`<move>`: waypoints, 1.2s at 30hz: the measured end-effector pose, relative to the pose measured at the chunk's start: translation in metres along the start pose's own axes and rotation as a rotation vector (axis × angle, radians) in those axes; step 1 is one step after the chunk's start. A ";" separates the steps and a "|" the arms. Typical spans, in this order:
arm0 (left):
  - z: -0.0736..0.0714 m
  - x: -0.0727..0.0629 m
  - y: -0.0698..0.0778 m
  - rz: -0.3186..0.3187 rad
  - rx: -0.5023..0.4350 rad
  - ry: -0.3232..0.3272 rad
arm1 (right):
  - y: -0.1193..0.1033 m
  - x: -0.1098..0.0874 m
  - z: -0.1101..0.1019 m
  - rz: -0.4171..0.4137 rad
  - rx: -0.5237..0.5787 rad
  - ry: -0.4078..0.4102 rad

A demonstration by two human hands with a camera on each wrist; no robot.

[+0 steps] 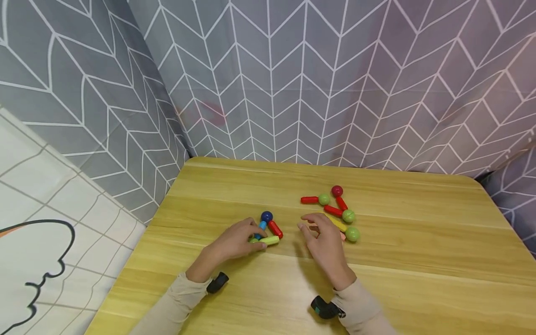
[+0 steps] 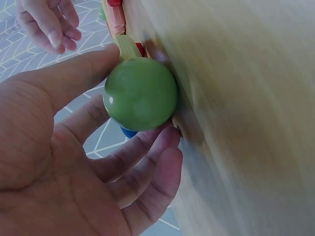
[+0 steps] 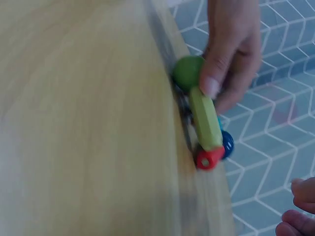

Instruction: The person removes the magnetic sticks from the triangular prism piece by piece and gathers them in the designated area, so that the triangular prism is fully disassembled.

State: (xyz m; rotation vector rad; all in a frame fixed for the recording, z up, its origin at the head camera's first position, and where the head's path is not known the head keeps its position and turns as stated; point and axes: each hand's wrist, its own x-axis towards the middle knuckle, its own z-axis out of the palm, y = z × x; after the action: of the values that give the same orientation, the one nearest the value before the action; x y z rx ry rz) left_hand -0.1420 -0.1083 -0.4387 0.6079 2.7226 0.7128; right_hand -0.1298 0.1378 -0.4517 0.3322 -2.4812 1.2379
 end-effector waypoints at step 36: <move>0.002 0.005 0.005 0.013 -0.108 0.049 | -0.012 -0.001 0.059 0.069 -0.165 -0.198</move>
State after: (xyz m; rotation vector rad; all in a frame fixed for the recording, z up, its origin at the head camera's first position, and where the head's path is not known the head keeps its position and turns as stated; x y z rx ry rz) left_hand -0.1446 -0.1013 -0.4382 0.5904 2.7051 0.8829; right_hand -0.1368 0.0830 -0.4765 0.3430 -2.7644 1.0615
